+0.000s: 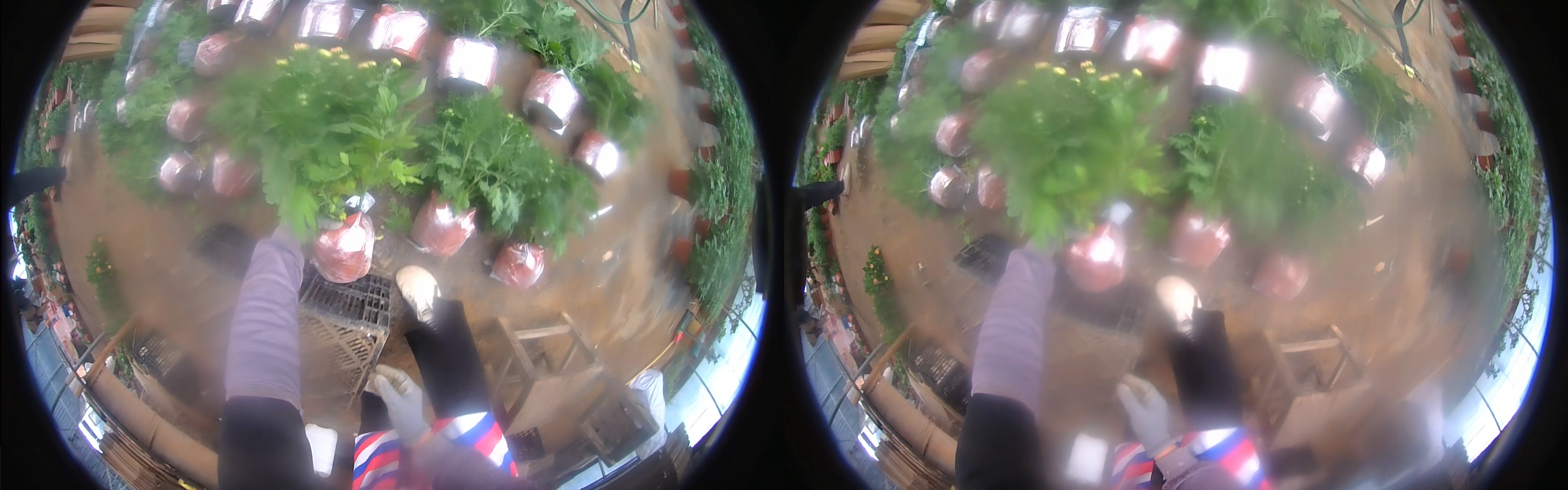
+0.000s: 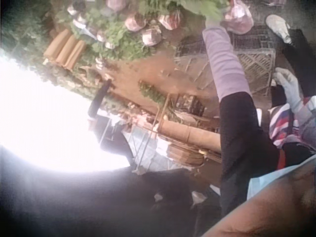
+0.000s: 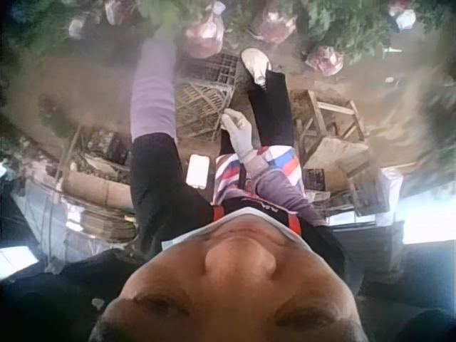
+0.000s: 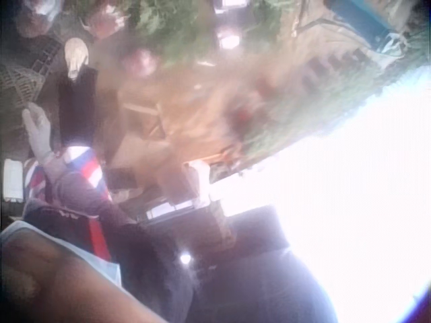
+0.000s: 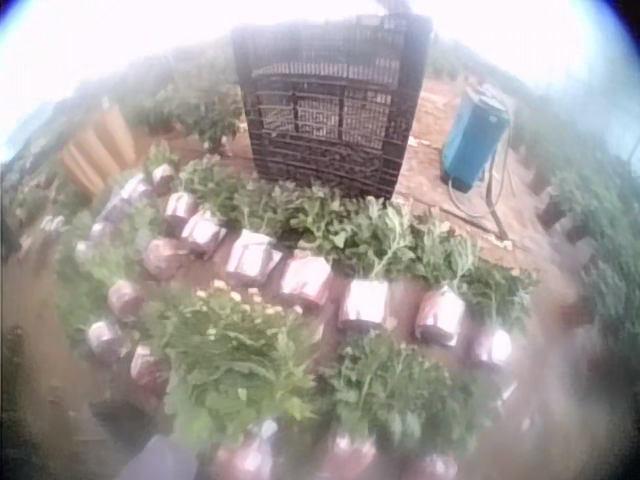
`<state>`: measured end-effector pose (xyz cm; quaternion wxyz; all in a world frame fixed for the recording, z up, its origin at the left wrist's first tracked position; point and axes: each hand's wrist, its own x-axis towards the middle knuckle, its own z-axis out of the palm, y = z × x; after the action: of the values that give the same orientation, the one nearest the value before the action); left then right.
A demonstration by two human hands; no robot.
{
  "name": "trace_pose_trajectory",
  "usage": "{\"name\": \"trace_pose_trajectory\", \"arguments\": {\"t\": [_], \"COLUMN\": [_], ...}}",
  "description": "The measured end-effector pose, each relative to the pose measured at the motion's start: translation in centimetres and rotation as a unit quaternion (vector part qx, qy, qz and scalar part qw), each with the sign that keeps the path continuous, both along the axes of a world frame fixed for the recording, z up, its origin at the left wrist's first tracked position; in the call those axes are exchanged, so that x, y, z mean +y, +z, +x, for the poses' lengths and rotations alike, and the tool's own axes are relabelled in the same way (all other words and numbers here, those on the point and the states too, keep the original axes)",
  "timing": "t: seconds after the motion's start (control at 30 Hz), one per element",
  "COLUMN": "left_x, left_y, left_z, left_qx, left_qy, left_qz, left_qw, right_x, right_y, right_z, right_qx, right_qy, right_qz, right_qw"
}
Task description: The person uses a utility knife to cut a large sheet of cardboard into smaller pieces. They also briefly handle a potted plant and a smartphone during the process.
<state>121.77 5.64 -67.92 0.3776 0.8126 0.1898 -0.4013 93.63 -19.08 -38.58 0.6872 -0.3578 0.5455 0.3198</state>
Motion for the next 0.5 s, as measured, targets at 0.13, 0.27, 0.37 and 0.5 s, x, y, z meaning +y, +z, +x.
{"name": "trace_pose_trajectory", "arguments": {"t": [0.13,0.27,0.37,0.5], "left_x": [0.2,1.0,1.4,0.8], "left_y": [-3.7,-5.9,-7.4,-9.2], "left_z": [0.3,-0.3,-0.6,-1.2], "left_qx": [-0.014,-0.025,-0.040,-0.071], "left_qy": [-0.030,-0.055,-0.073,-0.091], "left_qz": [0.032,0.052,0.070,0.094], "left_qw": [0.999,0.997,0.994,0.989], "right_x": [-0.6,-0.7,-0.8,-1.0], "right_y": [-0.2,-0.2,0.0,0.4], "right_z": [0.8,1.2,1.5,2.1], "right_qx": [-0.052,-0.056,-0.048,-0.037], "right_qy": [0.083,0.086,0.100,0.107], "right_qz": [-0.009,0.017,0.018,0.026], "right_qw": [0.995,0.995,0.994,0.993]}}
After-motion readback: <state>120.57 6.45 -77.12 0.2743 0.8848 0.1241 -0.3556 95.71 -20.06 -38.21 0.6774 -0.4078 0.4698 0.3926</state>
